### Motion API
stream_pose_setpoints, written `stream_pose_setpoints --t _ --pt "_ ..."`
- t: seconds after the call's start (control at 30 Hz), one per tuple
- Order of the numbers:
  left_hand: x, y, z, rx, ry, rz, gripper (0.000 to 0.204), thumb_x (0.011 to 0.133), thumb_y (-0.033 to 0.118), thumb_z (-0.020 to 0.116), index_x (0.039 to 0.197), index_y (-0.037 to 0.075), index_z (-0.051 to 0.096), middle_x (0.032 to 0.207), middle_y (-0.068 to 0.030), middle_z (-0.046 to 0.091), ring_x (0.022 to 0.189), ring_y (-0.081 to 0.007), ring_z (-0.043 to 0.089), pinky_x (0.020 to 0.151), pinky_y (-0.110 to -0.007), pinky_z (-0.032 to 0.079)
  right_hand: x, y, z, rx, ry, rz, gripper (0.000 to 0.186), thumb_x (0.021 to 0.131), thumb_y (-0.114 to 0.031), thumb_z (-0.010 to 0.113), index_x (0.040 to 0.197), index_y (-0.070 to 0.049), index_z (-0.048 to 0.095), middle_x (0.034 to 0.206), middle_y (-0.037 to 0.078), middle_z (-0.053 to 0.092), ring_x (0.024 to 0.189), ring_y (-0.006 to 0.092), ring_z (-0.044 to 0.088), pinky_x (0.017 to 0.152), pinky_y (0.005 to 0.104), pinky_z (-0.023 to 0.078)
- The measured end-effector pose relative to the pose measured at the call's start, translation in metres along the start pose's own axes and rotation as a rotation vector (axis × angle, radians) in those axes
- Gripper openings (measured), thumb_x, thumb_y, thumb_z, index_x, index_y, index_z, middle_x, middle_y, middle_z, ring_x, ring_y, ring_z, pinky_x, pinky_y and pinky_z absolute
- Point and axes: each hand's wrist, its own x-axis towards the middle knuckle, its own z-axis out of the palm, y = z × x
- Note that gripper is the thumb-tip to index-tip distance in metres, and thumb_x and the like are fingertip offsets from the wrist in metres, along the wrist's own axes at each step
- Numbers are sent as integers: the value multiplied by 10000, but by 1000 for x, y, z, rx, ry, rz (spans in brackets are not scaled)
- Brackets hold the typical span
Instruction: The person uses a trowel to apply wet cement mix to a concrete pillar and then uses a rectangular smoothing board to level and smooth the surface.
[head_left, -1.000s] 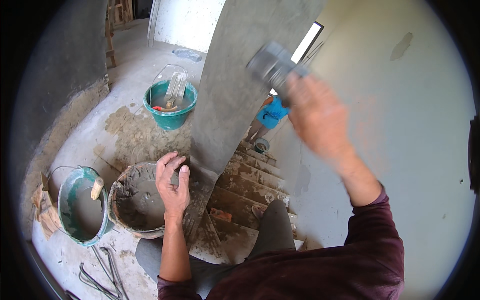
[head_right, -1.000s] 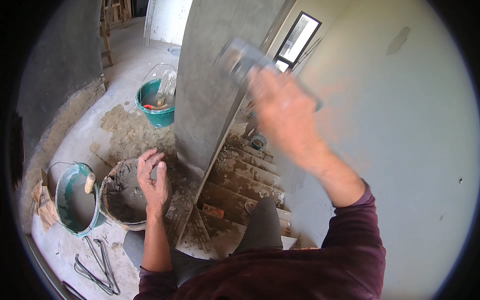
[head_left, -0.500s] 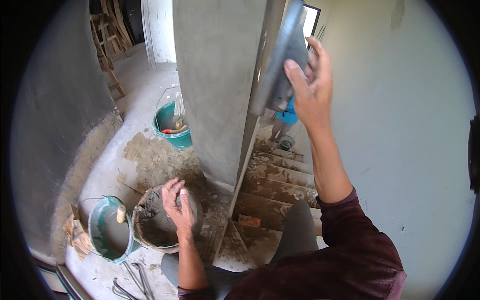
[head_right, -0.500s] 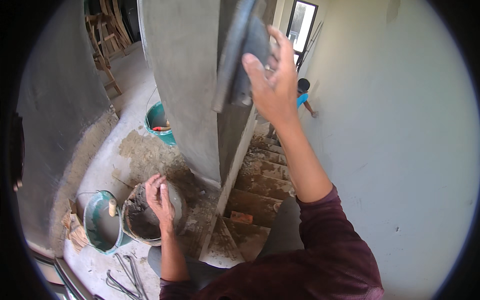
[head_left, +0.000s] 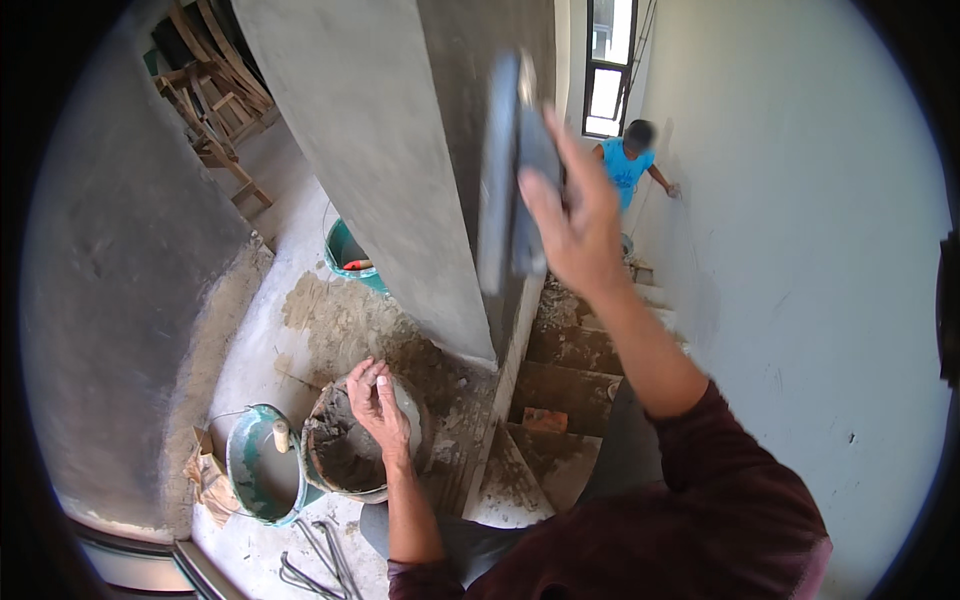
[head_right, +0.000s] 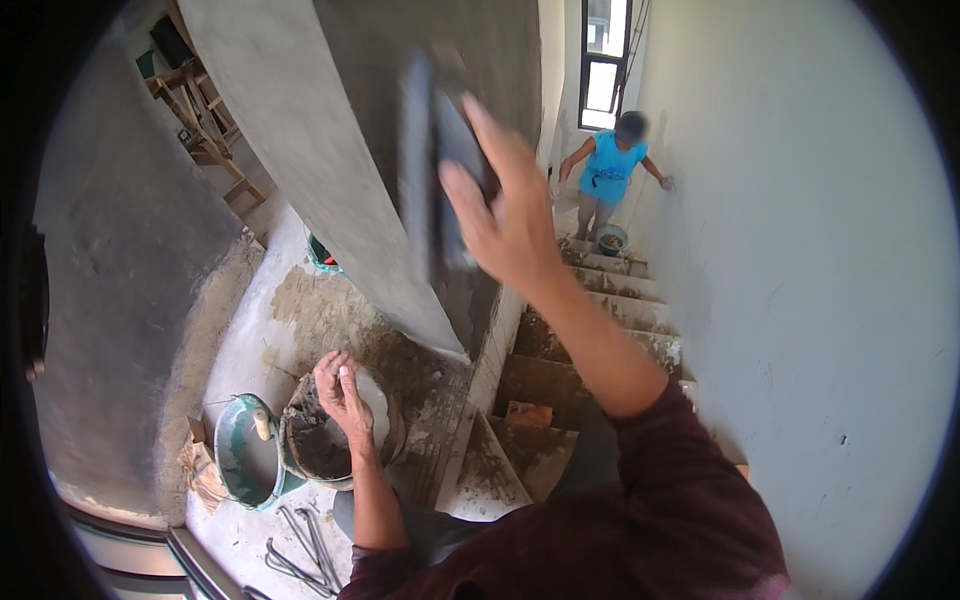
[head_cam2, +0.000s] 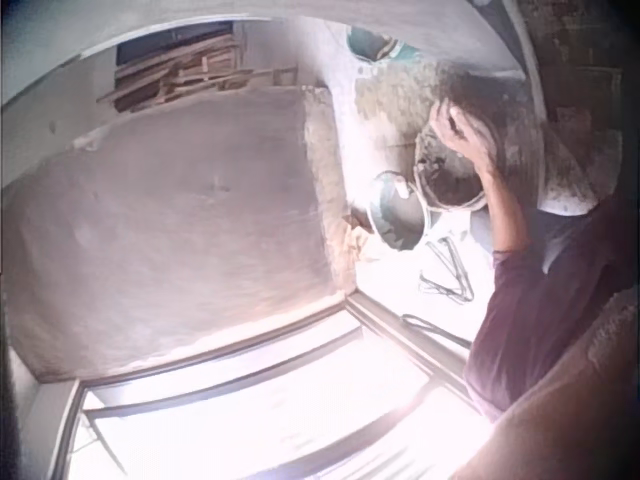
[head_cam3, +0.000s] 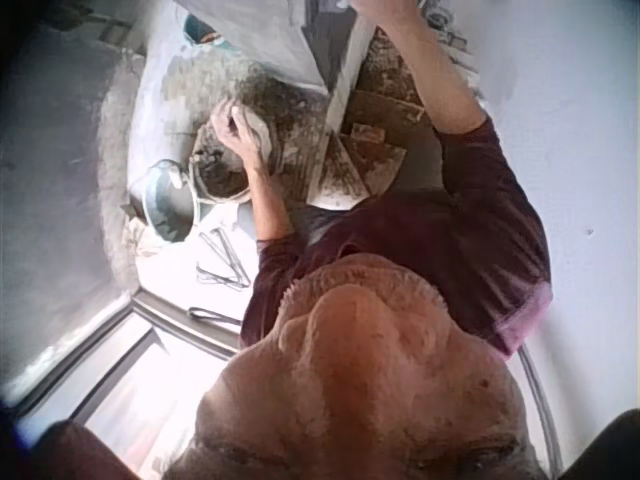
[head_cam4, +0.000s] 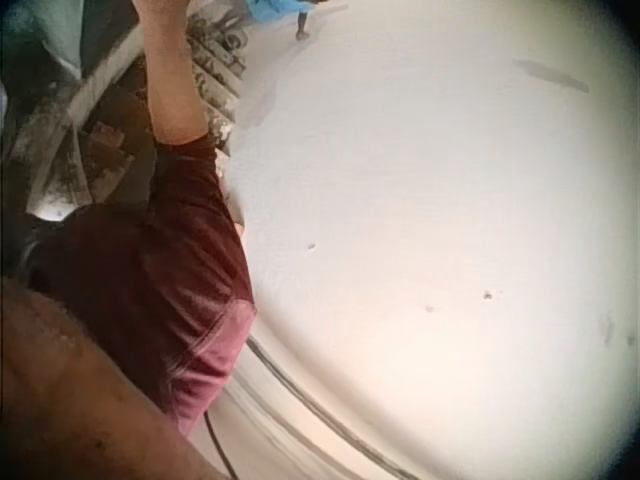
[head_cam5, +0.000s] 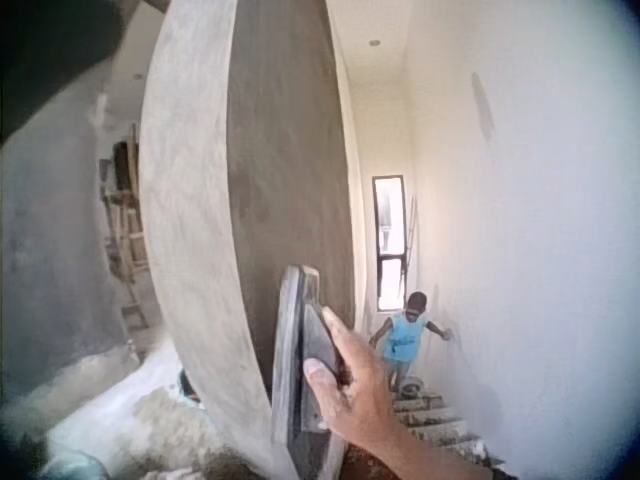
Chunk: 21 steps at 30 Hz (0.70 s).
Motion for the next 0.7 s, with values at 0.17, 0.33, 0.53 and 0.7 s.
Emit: stream_pose_setpoints --t 0.17,0.33,0.53,0.7 --pt "-2 0 2 24 -53 6 221 986 156 534 1061 -19 646 1176 -149 537 1004 -202 587 855 -311 519 92 -66 10 14 -11 -77 477 870 -175 639 1264 78 549 1131 265 635 1043 288 631 885 364 488" --pt "-3 -4 9 -5 -54 7 216 981 151 540 1058 -21 645 1180 -152 541 970 -200 595 850 -313 517 -45 -5 14 10 -76 175 531 866 -120 649 1353 37 507 989 195 629 892 257 620 805 379 482" --pt "-5 2 13 15 -39 29 194 949 94 546 1027 -43 659 1135 -174 565 991 -225 589 830 -306 513 -54 9 -7 -31 -7 115 528 879 -107 627 1372 23 491 1048 225 634 964 306 633 867 407 476" --pt "-10 7 15 52 -85 25 179 922 103 583 991 -29 682 1072 -172 606 1014 -270 582 876 -356 476 104 -60 6 41 26 -120 484 862 -178 631 1258 87 542 1068 280 619 984 379 607 871 385 468"
